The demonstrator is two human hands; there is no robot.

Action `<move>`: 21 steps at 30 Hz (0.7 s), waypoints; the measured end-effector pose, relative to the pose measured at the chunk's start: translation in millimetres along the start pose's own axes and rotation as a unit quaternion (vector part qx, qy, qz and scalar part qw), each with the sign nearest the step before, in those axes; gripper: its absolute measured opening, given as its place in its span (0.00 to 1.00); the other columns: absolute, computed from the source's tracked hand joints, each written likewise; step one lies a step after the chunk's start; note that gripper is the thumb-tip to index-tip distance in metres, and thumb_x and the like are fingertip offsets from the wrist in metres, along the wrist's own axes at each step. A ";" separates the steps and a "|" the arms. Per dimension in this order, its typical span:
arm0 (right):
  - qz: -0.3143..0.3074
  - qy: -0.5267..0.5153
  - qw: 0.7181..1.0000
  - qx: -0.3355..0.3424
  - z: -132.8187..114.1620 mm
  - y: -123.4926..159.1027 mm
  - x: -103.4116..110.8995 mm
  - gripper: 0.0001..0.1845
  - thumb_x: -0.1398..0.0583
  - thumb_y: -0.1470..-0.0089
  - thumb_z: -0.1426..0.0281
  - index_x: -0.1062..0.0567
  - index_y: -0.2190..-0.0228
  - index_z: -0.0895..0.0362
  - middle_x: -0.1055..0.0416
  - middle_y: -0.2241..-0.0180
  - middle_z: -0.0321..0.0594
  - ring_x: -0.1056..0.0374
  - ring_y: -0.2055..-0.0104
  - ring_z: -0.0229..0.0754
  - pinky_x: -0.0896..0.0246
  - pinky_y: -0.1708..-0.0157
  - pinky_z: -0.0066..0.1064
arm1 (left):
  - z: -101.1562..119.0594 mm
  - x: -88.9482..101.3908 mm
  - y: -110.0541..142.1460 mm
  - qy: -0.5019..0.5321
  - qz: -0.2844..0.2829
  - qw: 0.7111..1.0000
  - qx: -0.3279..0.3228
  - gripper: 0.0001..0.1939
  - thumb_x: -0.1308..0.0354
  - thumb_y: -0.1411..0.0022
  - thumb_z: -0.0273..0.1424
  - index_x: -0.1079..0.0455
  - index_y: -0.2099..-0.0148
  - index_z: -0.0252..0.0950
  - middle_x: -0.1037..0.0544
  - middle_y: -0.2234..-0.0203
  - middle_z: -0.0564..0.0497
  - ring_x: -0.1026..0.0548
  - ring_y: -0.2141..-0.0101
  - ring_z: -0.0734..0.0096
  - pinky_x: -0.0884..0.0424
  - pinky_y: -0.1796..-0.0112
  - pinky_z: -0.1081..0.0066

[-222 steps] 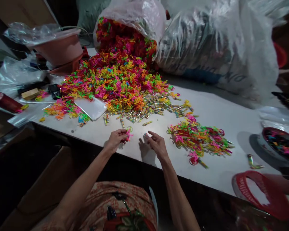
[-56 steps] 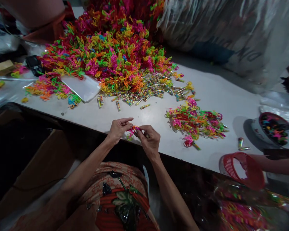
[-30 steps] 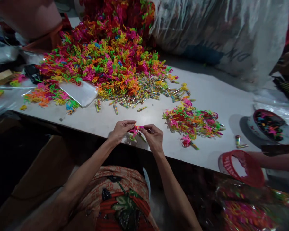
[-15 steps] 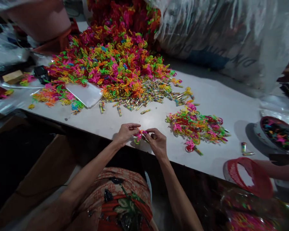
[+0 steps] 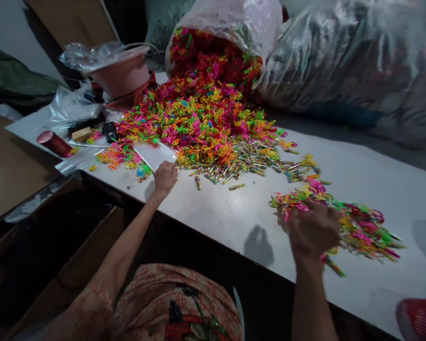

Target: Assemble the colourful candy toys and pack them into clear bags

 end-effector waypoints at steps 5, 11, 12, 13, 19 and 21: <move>-0.193 -0.161 0.967 0.043 -84.0 29.5 -60.6 0.11 0.44 0.52 0.69 0.24 0.67 0.58 0.26 0.64 0.47 0.30 0.64 0.47 0.38 0.64 0.36 | -5.6 -12.2 -9.2 -0.124 -0.082 0.989 0.000 0.15 0.50 0.36 0.34 0.29 0.52 0.33 0.25 0.56 0.39 0.26 0.54 0.52 0.34 0.54 0.60; -0.377 -0.099 0.911 0.136 -184.6 52.1 -112.2 0.09 0.42 0.47 0.68 0.25 0.64 0.57 0.25 0.62 0.45 0.29 0.60 0.45 0.40 0.64 0.31 | -3.2 -31.0 -0.5 -0.102 -0.114 0.988 0.015 0.15 0.46 0.40 0.30 0.29 0.51 0.34 0.26 0.54 0.40 0.26 0.54 0.55 0.33 0.56 0.64; -0.376 -0.077 0.911 0.151 -194.6 54.3 -116.0 0.09 0.43 0.47 0.69 0.26 0.63 0.57 0.25 0.59 0.46 0.30 0.58 0.45 0.41 0.63 0.31 | -3.9 -31.5 0.8 -0.097 -0.119 0.988 0.018 0.15 0.45 0.41 0.31 0.29 0.52 0.34 0.25 0.55 0.41 0.26 0.54 0.56 0.33 0.56 0.65; -0.376 -0.063 0.911 0.160 -201.2 56.0 -119.3 0.09 0.43 0.47 0.71 0.26 0.62 0.57 0.26 0.58 0.47 0.30 0.57 0.46 0.41 0.63 0.32 | -4.6 -31.8 2.5 -0.089 -0.123 0.988 0.018 0.15 0.43 0.42 0.31 0.28 0.52 0.34 0.25 0.55 0.41 0.26 0.54 0.57 0.33 0.56 0.65; -0.402 -0.230 0.883 0.082 -187.3 56.5 -132.1 0.07 0.45 0.47 0.67 0.28 0.71 0.56 0.28 0.71 0.39 0.34 0.69 0.41 0.43 0.70 0.29 | -1.9 -37.0 17.6 0.022 -0.131 0.991 -0.023 0.21 0.41 0.45 0.26 0.29 0.47 0.35 0.23 0.55 0.44 0.26 0.54 0.59 0.33 0.52 0.65; -0.380 -0.313 0.863 0.109 -183.1 52.7 -131.5 0.08 0.45 0.47 0.66 0.28 0.68 0.55 0.28 0.69 0.37 0.36 0.71 0.39 0.43 0.70 0.29 | 1.9 -41.1 21.8 0.079 -0.141 0.986 -0.050 0.25 0.41 0.48 0.23 0.29 0.46 0.35 0.23 0.55 0.44 0.27 0.52 0.58 0.34 0.51 0.64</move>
Point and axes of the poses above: each hand's wrist, its own y-axis away from the middle knuckle, its own x-axis out of the back of the hand, z = x × y, the point moved 3 cm from there along -y, towards the middle knuckle
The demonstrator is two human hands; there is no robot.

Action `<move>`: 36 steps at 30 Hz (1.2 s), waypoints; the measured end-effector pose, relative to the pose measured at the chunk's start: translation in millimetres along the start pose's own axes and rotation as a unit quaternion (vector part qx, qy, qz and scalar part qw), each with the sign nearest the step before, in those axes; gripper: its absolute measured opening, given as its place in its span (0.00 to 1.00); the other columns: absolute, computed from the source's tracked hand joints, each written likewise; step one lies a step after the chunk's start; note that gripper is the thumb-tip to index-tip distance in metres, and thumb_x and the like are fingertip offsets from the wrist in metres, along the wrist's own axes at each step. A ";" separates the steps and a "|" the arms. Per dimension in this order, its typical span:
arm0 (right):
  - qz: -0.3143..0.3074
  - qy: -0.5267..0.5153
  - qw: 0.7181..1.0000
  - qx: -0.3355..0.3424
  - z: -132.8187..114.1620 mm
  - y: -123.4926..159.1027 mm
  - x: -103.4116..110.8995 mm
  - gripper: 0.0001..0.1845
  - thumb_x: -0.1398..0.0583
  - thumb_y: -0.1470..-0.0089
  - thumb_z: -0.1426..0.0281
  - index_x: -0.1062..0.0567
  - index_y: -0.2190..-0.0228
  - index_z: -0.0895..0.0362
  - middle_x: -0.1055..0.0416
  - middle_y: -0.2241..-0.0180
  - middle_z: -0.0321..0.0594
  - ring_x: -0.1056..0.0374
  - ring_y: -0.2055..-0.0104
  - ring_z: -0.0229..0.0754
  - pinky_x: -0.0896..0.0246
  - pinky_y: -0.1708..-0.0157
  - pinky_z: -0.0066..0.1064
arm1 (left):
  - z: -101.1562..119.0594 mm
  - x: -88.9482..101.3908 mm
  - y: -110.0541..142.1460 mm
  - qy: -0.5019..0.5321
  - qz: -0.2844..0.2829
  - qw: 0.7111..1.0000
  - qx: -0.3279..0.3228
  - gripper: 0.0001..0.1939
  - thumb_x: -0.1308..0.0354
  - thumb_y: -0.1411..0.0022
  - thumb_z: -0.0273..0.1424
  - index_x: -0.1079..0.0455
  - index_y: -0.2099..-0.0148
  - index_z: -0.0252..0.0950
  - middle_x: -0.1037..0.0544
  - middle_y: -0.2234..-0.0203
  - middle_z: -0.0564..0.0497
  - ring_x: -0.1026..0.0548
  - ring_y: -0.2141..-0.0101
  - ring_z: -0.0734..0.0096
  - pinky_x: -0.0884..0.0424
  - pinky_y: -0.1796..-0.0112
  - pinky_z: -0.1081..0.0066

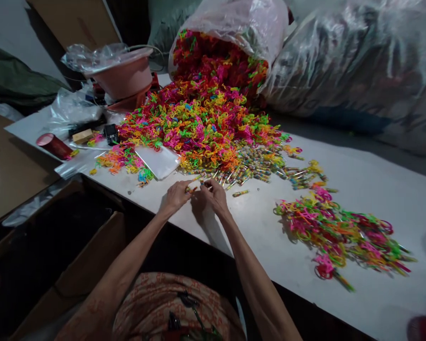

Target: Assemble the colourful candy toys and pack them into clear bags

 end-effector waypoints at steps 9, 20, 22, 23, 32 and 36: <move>-0.100 0.104 0.987 0.064 -4.1 10.8 -8.2 0.10 0.45 0.54 0.76 0.28 0.68 0.54 0.28 0.63 0.40 0.33 0.63 0.43 0.44 0.66 0.31 | -9.5 -14.6 -1.3 0.399 -0.022 0.914 0.070 0.29 0.39 0.56 0.20 0.28 0.48 0.35 0.24 0.68 0.53 0.28 0.68 0.73 0.33 0.64 0.72; 0.022 -0.322 0.942 -0.087 7.3 23.0 3.7 0.20 0.35 0.59 0.53 0.31 0.74 0.55 0.36 0.80 0.31 0.43 0.77 0.34 0.48 0.78 0.26 | 53.3 -61.1 -2.0 0.684 0.082 0.711 0.140 0.11 0.46 0.43 0.26 0.27 0.58 0.36 0.23 0.58 0.48 0.26 0.54 0.71 0.34 0.50 0.71; 0.039 -0.336 0.937 -0.090 8.7 23.7 11.0 0.21 0.34 0.61 0.52 0.31 0.76 0.55 0.39 0.82 0.29 0.45 0.79 0.33 0.50 0.80 0.26 | 65.8 -58.7 -6.2 0.613 0.073 0.779 0.109 0.13 0.50 0.39 0.29 0.28 0.54 0.37 0.25 0.51 0.47 0.30 0.47 0.69 0.36 0.47 0.69; 0.055 -0.347 0.930 -0.106 11.5 24.9 17.3 0.22 0.33 0.62 0.51 0.33 0.78 0.54 0.41 0.84 0.28 0.47 0.81 0.32 0.51 0.82 0.26 | 69.3 -52.4 -10.8 0.554 0.064 0.826 0.084 0.14 0.50 0.38 0.30 0.29 0.52 0.38 0.26 0.49 0.46 0.32 0.45 0.67 0.37 0.46 0.68; 0.055 -0.386 0.894 -0.222 47.0 68.1 63.7 0.23 0.30 0.67 0.53 0.27 0.75 0.57 0.35 0.84 0.31 0.44 0.85 0.32 0.56 0.87 0.24 | 42.8 32.5 -97.4 -0.095 0.112 0.989 -0.018 0.16 0.44 0.44 0.25 0.30 0.52 0.38 0.30 0.47 0.43 0.38 0.44 0.54 0.47 0.42 0.55; 0.078 -0.363 0.903 -0.216 51.4 80.6 62.9 0.21 0.31 0.65 0.54 0.29 0.80 0.57 0.40 0.88 0.30 0.48 0.85 0.32 0.59 0.86 0.25 | 43.2 33.3 -100.9 -0.017 0.129 0.990 -0.048 0.06 0.47 0.44 0.23 0.31 0.66 0.37 0.24 0.62 0.46 0.30 0.54 0.61 0.38 0.49 0.62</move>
Point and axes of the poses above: each hand's wrist, its own y-axis away from the middle knuckle, its own x-axis out of the back of the hand, z = x × y, the point moved 3 cm from there along -y, towards the middle knuckle
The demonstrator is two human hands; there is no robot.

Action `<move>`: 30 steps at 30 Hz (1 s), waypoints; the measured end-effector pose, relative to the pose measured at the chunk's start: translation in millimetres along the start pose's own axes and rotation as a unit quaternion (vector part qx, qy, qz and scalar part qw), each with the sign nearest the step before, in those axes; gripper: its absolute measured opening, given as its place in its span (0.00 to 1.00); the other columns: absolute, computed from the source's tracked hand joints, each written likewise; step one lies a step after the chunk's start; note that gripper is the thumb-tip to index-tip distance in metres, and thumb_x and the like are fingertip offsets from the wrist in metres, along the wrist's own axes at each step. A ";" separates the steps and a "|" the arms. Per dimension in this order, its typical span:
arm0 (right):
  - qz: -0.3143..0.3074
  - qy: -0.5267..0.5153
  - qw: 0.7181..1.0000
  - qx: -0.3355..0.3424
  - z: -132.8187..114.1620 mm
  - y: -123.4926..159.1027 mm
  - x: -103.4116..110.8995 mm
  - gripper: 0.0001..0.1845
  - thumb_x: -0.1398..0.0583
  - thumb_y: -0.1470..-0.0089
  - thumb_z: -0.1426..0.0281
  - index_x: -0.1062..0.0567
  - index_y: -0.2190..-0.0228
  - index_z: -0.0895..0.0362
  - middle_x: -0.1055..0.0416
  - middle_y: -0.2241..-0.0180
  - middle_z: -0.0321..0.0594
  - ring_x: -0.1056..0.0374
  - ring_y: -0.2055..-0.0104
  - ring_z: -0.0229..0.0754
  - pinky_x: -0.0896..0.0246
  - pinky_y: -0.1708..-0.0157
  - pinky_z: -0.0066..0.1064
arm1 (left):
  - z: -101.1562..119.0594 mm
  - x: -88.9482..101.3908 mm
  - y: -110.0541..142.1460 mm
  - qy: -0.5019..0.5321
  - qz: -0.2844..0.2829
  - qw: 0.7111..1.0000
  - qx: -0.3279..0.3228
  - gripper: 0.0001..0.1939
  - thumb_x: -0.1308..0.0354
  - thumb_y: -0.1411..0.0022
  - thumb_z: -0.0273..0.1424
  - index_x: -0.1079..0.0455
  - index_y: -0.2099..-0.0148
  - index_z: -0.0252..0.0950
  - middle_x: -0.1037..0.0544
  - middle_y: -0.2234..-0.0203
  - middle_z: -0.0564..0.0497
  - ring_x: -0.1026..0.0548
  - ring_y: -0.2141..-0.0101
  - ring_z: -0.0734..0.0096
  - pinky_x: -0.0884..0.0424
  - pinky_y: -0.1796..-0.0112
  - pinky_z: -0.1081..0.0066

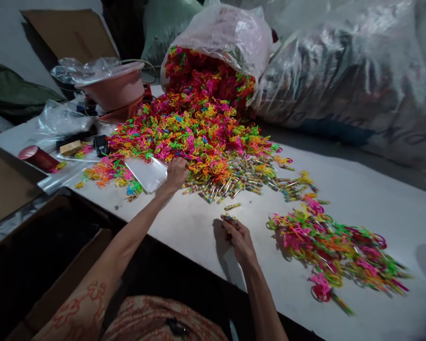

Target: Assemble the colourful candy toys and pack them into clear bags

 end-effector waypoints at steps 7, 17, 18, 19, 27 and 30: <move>0.009 -0.047 0.999 0.002 -15.6 7.4 -10.9 0.21 0.30 0.66 0.57 0.27 0.73 0.57 0.29 0.79 0.33 0.46 0.84 0.30 0.59 0.87 0.24 | -2.1 -13.1 61.4 0.448 0.025 0.873 0.192 0.09 0.40 0.49 0.27 0.34 0.64 0.35 0.30 0.79 0.58 0.30 0.75 0.76 0.31 0.72 0.74; 0.047 -0.124 0.991 -0.014 -0.4 10.7 -31.4 0.18 0.30 0.69 0.61 0.28 0.75 0.55 0.32 0.81 0.30 0.41 0.82 0.32 0.47 0.84 0.25 | 32.3 -36.5 157.4 0.610 -0.179 0.691 0.344 0.22 0.38 0.59 0.18 0.28 0.58 0.33 0.27 0.73 0.57 0.26 0.76 0.80 0.26 0.73 0.74; 0.054 -0.130 0.990 -0.009 0.6 10.4 -31.6 0.18 0.30 0.69 0.61 0.27 0.75 0.55 0.31 0.80 0.31 0.39 0.80 0.33 0.44 0.82 0.26 | 33.7 -36.7 159.9 0.612 -0.192 0.686 0.344 0.21 0.36 0.59 0.20 0.27 0.58 0.33 0.26 0.73 0.56 0.26 0.76 0.78 0.26 0.73 0.74; 0.061 -0.137 0.989 -0.004 1.2 9.8 -32.1 0.17 0.30 0.69 0.62 0.27 0.75 0.56 0.31 0.79 0.32 0.38 0.79 0.34 0.41 0.80 0.26 | 35.0 -37.5 161.9 0.612 -0.203 0.683 0.343 0.19 0.35 0.59 0.21 0.27 0.60 0.32 0.25 0.74 0.55 0.25 0.76 0.77 0.26 0.73 0.73; 0.119 -0.084 0.987 0.062 -5.2 5.1 -19.2 0.15 0.32 0.66 0.62 0.26 0.75 0.56 0.32 0.80 0.30 0.42 0.80 0.32 0.48 0.80 0.26 | 37.0 -44.7 168.3 0.592 -0.267 0.690 0.320 0.14 0.28 0.64 0.26 0.29 0.74 0.30 0.25 0.83 0.52 0.28 0.82 0.77 0.32 0.78 0.77; 0.071 -0.048 0.996 0.030 -10.5 9.9 -5.4 0.13 0.32 0.67 0.64 0.25 0.75 0.56 0.37 0.85 0.28 0.50 0.83 0.30 0.57 0.83 0.26 | 30.4 -40.5 163.0 0.604 -0.217 0.686 0.342 0.12 0.29 0.62 0.25 0.31 0.76 0.31 0.24 0.81 0.53 0.27 0.80 0.79 0.31 0.76 0.78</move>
Point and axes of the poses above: each hand's wrist, its own y-axis away from the middle knuckle, its own x-axis out of the back of the hand, z = x × y, the point moved 3 cm from there along -y, towards the middle knuckle
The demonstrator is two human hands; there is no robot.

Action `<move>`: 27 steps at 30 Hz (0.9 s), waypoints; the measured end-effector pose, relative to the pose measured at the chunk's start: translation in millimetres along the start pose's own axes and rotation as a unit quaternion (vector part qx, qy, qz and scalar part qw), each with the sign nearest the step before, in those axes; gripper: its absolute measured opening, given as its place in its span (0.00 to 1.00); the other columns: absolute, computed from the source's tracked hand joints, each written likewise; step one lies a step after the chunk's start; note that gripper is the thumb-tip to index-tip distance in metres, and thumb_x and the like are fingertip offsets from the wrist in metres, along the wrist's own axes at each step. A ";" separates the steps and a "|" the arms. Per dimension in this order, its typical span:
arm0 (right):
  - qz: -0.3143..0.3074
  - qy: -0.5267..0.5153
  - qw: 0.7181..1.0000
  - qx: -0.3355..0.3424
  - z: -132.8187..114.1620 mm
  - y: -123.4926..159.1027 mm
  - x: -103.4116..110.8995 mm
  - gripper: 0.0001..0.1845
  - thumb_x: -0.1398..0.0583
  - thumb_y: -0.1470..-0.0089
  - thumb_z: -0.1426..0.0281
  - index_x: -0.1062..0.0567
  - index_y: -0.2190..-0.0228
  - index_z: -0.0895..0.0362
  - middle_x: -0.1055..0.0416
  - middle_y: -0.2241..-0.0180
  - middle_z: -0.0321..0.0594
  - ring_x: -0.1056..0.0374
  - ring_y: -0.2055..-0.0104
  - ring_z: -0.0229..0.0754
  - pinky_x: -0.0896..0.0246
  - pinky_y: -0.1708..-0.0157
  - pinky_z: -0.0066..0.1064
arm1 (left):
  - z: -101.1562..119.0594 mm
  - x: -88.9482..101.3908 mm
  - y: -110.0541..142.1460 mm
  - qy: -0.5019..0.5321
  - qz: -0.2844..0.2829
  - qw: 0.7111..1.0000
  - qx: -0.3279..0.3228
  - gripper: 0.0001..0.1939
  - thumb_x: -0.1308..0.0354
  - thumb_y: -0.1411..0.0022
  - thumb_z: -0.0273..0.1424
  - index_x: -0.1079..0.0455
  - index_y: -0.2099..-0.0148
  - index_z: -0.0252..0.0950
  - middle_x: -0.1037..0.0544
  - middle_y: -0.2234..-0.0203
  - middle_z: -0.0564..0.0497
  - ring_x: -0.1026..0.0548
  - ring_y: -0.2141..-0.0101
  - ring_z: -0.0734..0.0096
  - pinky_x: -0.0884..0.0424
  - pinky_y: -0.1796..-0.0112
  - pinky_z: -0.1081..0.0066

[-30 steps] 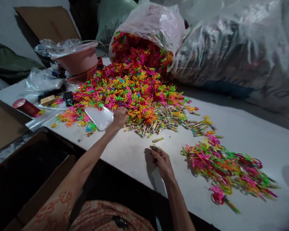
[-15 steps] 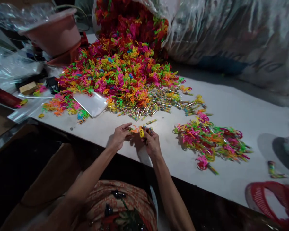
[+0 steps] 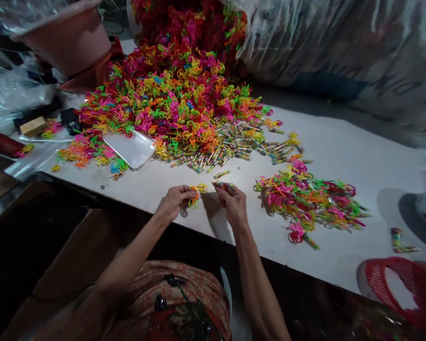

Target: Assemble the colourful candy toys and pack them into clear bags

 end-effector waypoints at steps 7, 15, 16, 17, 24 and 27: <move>-0.119 -0.004 0.989 -0.083 -3.1 10.0 0.8 0.14 0.30 0.72 0.65 0.25 0.78 0.57 0.39 0.88 0.27 0.50 0.85 0.29 0.61 0.84 0.26 | 2.0 -4.2 -2.3 0.041 0.002 0.999 0.023 0.11 0.31 0.60 0.24 0.31 0.74 0.31 0.24 0.80 0.53 0.27 0.78 0.80 0.30 0.73 0.78; -0.133 -0.027 0.980 -0.146 -1.7 5.9 6.6 0.19 0.27 0.76 0.66 0.27 0.79 0.58 0.33 0.83 0.30 0.46 0.85 0.28 0.57 0.85 0.23 | -2.2 -10.2 2.4 0.072 -0.017 0.996 0.050 0.15 0.28 0.64 0.25 0.31 0.74 0.31 0.24 0.79 0.52 0.27 0.78 0.78 0.31 0.74 0.77; -0.134 -0.029 0.979 -0.148 -2.1 6.4 7.2 0.19 0.27 0.76 0.66 0.27 0.79 0.58 0.33 0.83 0.30 0.46 0.85 0.28 0.57 0.85 0.22 | -3.1 -10.1 2.2 0.074 -0.019 0.996 0.050 0.15 0.28 0.64 0.25 0.31 0.74 0.30 0.24 0.79 0.52 0.27 0.77 0.78 0.31 0.74 0.77; -0.132 -0.030 0.980 -0.147 -2.6 7.1 7.7 0.20 0.27 0.77 0.65 0.27 0.79 0.58 0.33 0.83 0.30 0.46 0.85 0.28 0.58 0.85 0.22 | -4.1 -10.2 2.0 0.073 -0.023 0.996 0.052 0.15 0.28 0.64 0.25 0.30 0.73 0.30 0.24 0.79 0.52 0.27 0.77 0.78 0.31 0.73 0.77; -0.130 -0.028 0.984 -0.119 -4.9 8.6 9.6 0.21 0.27 0.76 0.62 0.30 0.81 0.58 0.32 0.84 0.32 0.48 0.86 0.28 0.62 0.86 0.23 | -5.8 -13.8 4.5 0.083 -0.032 0.994 0.063 0.16 0.28 0.65 0.25 0.32 0.74 0.31 0.24 0.79 0.53 0.28 0.78 0.79 0.32 0.74 0.77; -0.149 -0.042 0.979 -0.130 -4.6 7.4 12.5 0.22 0.26 0.74 0.62 0.31 0.80 0.57 0.29 0.82 0.35 0.47 0.85 0.28 0.63 0.86 0.23 | -4.2 -15.1 5.3 0.086 -0.024 0.995 0.053 0.18 0.26 0.67 0.27 0.32 0.74 0.31 0.26 0.81 0.55 0.29 0.79 0.79 0.32 0.75 0.77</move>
Point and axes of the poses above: each hand's wrist, its own y-axis away from the middle knuckle, its own x-axis out of the back of the hand, z = x × y, the point moved 3 cm from there along -y, towards the middle knuckle
